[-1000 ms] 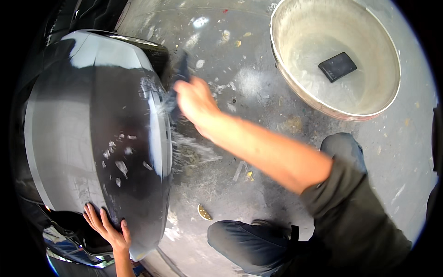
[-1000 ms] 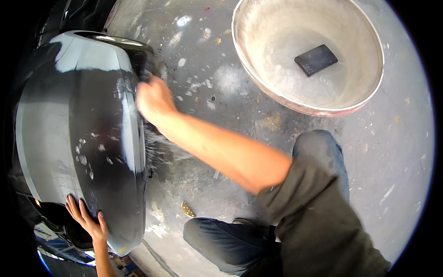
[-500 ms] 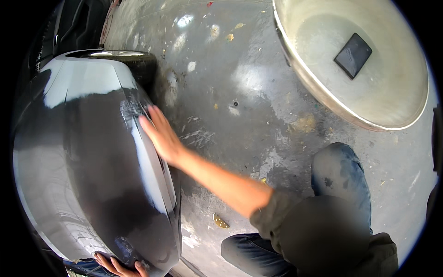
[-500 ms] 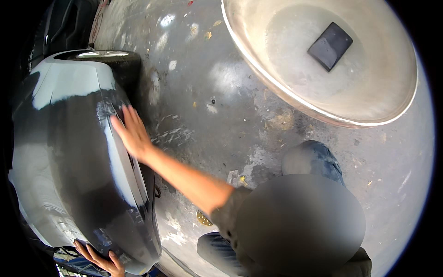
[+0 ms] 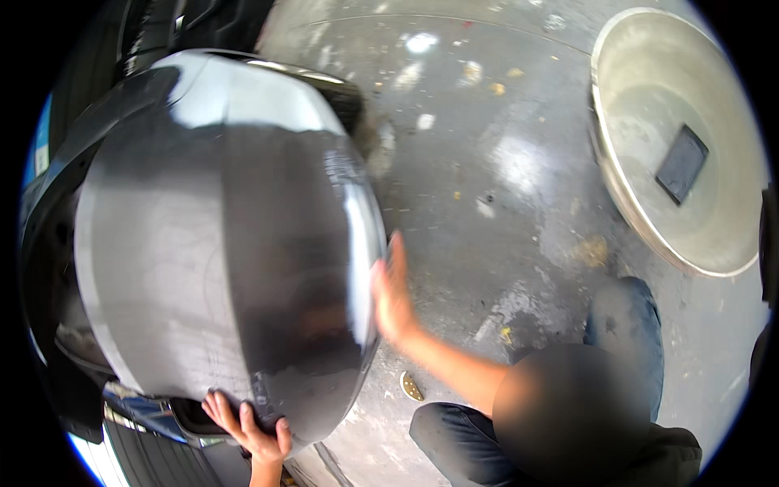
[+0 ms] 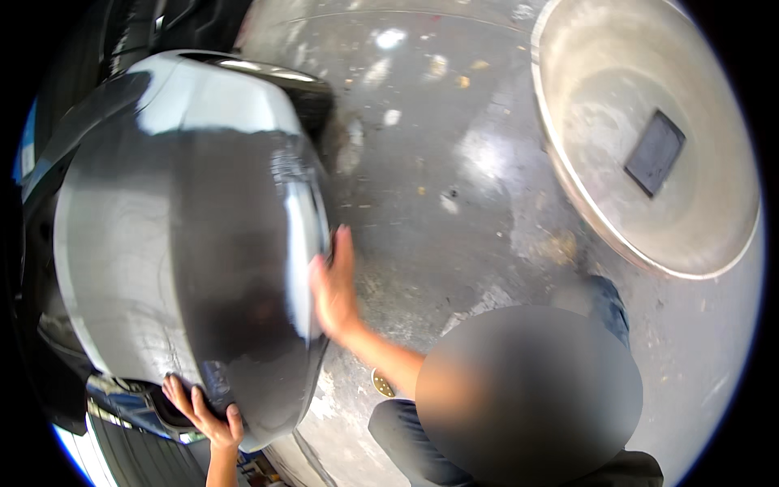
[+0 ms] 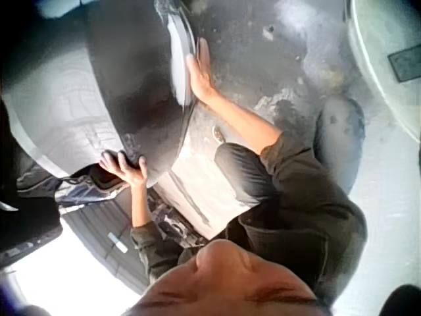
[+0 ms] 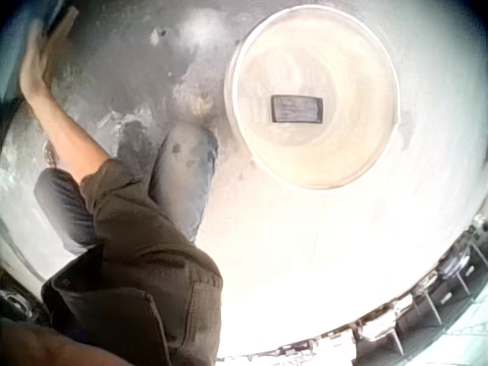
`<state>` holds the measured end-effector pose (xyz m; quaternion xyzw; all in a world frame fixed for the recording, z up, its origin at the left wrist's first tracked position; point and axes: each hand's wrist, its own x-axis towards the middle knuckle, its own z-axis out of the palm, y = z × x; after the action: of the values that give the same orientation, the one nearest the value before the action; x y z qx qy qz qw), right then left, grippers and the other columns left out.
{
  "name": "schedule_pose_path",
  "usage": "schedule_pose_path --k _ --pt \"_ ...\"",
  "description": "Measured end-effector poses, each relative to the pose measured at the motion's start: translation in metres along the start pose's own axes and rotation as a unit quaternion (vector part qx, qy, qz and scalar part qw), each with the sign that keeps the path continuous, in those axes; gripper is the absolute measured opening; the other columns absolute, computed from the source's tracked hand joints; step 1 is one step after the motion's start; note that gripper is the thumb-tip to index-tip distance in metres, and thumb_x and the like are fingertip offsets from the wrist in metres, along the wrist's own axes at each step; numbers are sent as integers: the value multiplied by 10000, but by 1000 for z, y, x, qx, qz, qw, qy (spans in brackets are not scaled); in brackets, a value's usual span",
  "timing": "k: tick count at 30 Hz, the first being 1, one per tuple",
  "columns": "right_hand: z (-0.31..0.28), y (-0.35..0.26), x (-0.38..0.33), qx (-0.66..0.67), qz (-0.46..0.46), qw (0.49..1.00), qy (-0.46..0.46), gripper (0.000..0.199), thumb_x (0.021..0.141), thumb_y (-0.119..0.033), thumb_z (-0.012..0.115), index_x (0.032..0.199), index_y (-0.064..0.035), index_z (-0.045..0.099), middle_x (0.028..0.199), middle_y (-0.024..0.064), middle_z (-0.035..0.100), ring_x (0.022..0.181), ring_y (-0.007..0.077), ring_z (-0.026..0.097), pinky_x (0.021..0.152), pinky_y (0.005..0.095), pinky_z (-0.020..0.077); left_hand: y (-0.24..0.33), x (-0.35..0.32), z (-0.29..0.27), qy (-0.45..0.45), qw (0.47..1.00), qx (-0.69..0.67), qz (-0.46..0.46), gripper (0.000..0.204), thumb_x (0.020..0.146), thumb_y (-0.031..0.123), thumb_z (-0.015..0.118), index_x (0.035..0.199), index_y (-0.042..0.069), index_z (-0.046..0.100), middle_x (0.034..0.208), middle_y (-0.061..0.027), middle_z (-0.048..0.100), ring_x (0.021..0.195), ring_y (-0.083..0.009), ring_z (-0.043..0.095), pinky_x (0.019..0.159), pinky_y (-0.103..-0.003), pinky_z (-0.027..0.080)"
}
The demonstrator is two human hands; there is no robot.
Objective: The person scrubs the rear bumper of a car with a wet sponge, repeatedly dipping it in a bucket of water. They then remove a rubber seal from the trunk opening and scrub the exposed area before wiping the bumper with a cloth.
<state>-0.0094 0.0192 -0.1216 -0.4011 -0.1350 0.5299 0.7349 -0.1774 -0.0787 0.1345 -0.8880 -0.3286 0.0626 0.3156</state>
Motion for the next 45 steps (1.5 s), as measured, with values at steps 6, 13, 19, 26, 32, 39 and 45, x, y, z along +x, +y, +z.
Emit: schedule_pose_path --k 6,13,19,26,32,39,45 --pt "25 -76 70 -291 -202 934 -54 664 1046 -456 312 1481 46 314 1526 278 319 1451 402 248 1186 475 171 4 -1 1 -1 992 -41 -117 808 918 511 551 1491 3 293 1531 -350 215 1422 -520 219 1139 -640 140" --pt "32 -12 -120 -285 -386 846 -233 902 978 -464 471 1528 71 -2 1552 385 -83 1434 581 -23 1127 684 36 2 -3 -4 45 975 -46 -211 1058 837 627 615 1519 -54 178 1558 -362 115 1441 -514 176 1160 -572 158" --pt "0 -43 -56 -317 -428 808 -250 776 1019 -371 417 1542 42 19 1587 320 -66 1472 498 -16 1172 608 51 23 8 7 156 907 -77 -383 816 914 334 591 1500 -79 202 1552 -314 215 1422 -460 269 1152 -496 243" --pt "21 -39 -132 -328 -449 776 -298 776 960 -221 488 1535 62 50 1566 363 -64 1449 551 -32 1164 641 45 23 20 4 212 887 -55 -405 593 913 198 586 1411 -68 407 1467 -260 413 1360 -420 405 1116 -456 340" --pt "-88 -71 -96 -473 -315 571 -593 736 774 -58 543 1485 -9 362 1599 199 218 1489 331 207 1197 508 175 26 10 0 119 972 -6 -202 597 888 228 600 1423 9 449 1504 -178 417 1396 -321 405 1157 -461 299" --pt "-213 -313 -3 -638 -324 676 -177 461 953 -59 418 1403 30 462 1392 231 527 1293 358 505 1110 404 346 71 96 32 -66 952 297 38 755 958 568 408 1546 116 265 1632 -49 175 1513 -213 103 1249 -416 78" --pt "-310 -308 -18 -842 -108 521 -89 535 957 -413 549 1046 105 646 919 332 654 915 495 631 833 491 491 79 107 48 -93 924 365 69 801 972 618 325 1557 86 195 1638 -61 130 1515 -212 77 1252 -399 34"
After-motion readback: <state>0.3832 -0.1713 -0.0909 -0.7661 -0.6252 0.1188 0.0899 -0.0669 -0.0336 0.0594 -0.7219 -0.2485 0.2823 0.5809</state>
